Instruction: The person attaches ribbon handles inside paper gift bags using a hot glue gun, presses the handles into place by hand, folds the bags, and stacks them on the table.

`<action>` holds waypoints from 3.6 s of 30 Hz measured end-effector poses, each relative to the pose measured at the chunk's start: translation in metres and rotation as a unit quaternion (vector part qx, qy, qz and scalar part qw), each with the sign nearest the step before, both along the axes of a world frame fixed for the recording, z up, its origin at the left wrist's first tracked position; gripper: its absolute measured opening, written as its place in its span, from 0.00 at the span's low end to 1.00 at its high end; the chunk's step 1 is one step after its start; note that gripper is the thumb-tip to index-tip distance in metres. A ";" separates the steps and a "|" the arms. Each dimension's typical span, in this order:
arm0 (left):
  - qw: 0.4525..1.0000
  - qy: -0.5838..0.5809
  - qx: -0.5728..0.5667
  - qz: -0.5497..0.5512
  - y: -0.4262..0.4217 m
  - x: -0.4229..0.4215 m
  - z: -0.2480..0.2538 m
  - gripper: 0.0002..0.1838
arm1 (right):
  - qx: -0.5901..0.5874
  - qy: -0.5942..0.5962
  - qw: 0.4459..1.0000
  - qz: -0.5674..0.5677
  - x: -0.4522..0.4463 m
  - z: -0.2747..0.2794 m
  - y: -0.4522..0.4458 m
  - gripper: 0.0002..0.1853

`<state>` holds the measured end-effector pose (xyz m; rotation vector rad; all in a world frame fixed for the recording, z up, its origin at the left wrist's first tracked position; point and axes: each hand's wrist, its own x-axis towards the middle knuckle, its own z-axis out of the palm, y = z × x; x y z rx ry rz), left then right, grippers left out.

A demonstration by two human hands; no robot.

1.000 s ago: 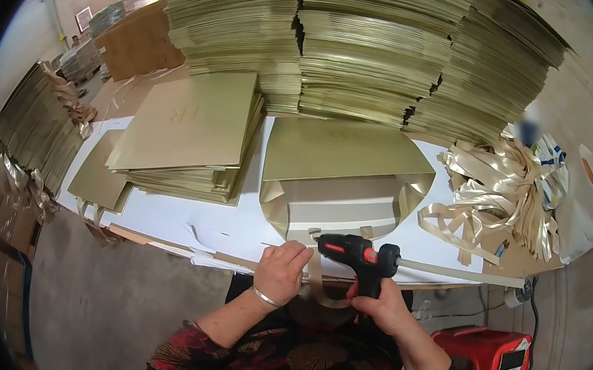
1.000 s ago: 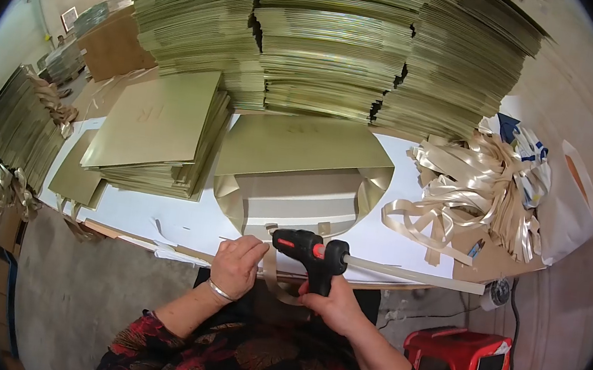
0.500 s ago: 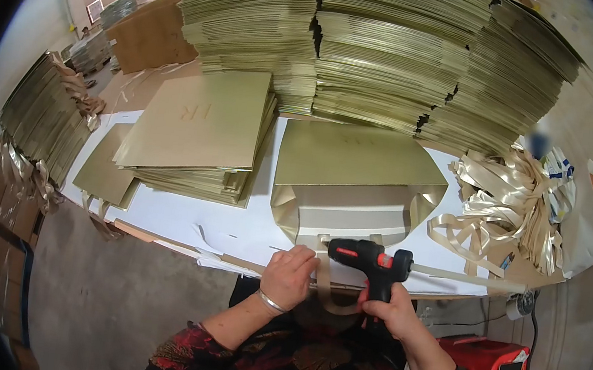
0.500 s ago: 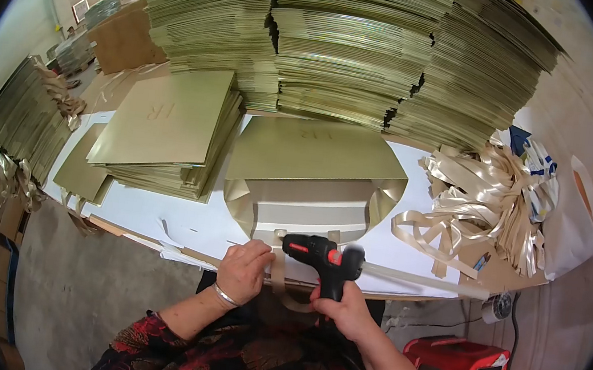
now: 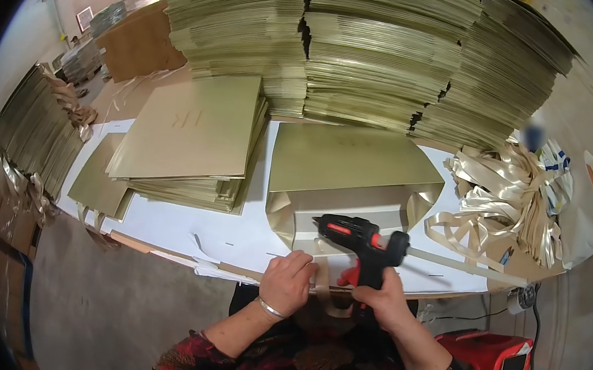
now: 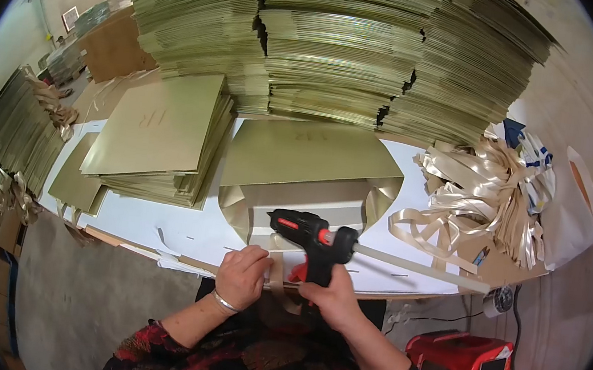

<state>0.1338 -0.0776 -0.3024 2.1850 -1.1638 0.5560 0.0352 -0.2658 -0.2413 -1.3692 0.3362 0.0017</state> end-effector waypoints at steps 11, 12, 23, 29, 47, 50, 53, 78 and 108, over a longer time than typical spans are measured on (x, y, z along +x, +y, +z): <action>1.000 0.009 -0.012 0.000 0.000 0.002 -0.003 0.16 | -0.149 0.100 0.983 0.028 0.035 -0.003 0.019 0.20; 1.000 0.010 -0.016 -0.001 0.000 0.002 -0.003 0.16 | -0.150 0.101 0.983 0.026 0.034 -0.004 0.019 0.20; 0.999 0.013 -0.041 -0.007 0.000 0.002 -0.001 0.16 | -0.423 0.041 0.903 -0.066 -0.025 0.007 -0.040 0.36; 1.000 0.011 -0.022 -0.002 -0.001 0.001 0.000 0.12 | -0.620 0.141 0.772 0.000 -0.022 0.030 -0.029 0.38; 0.984 -0.097 0.010 -0.152 -0.027 0.078 0.034 0.12 | -0.329 0.092 0.776 -0.530 -0.210 0.068 -0.204 0.32; 0.986 -0.111 0.002 -0.126 -0.027 0.066 0.051 0.13 | -0.367 0.183 0.740 -0.533 -0.253 0.028 -0.271 0.34; 0.989 -0.101 0.012 -0.109 -0.011 0.064 0.053 0.13 | -0.332 0.261 0.754 -0.504 -0.268 0.002 -0.314 0.34; 0.927 0.246 0.027 0.284 -0.022 0.121 0.005 0.18 | -0.625 0.060 0.731 -0.267 0.081 -0.058 -0.142 0.13; 0.896 0.228 0.366 -0.108 -0.057 0.104 0.046 0.51 | -0.694 0.023 0.703 -0.158 0.078 -0.057 -0.137 0.09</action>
